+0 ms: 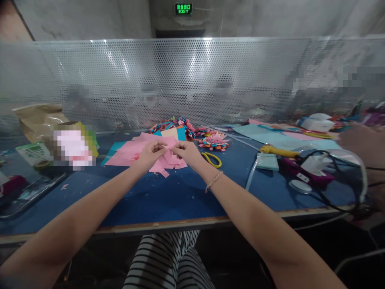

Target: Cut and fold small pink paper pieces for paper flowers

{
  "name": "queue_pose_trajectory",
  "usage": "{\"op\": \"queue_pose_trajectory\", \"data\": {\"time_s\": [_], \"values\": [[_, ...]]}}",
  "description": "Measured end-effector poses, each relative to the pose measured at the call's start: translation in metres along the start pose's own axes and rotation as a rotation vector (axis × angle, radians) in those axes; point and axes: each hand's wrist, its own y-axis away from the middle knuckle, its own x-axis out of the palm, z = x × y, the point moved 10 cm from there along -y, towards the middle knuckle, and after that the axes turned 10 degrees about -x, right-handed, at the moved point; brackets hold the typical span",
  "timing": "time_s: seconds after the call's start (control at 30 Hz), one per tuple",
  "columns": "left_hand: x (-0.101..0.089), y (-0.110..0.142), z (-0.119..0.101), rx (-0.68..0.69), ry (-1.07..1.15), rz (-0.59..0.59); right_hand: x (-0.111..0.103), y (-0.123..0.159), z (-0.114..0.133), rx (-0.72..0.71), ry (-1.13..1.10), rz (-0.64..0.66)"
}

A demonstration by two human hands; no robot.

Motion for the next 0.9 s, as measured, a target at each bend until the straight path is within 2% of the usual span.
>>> {"op": "queue_pose_trajectory", "data": {"time_s": [0.17, 0.5, 0.63, 0.8, 0.9], "values": [[0.008, 0.003, -0.006, 0.038, -0.188, 0.05, 0.011, 0.004, 0.011, -0.007, 0.195, 0.144], [0.011, 0.008, -0.014, 0.08, -0.351, 0.047, 0.016, 0.006, 0.007, 0.049, 0.205, 0.185], [0.003, 0.006, -0.01, 0.045, -0.308, -0.045, 0.024, 0.008, 0.004, 0.085, 0.157, 0.224], [-0.021, 0.004, -0.01, 0.006, -0.223, -0.211, 0.037, 0.013, -0.003, 0.132, 0.106, 0.292], [-0.033, 0.003, -0.011, -0.008, -0.161, -0.27, 0.035, 0.012, -0.001, 0.11, 0.109, 0.275]]}}
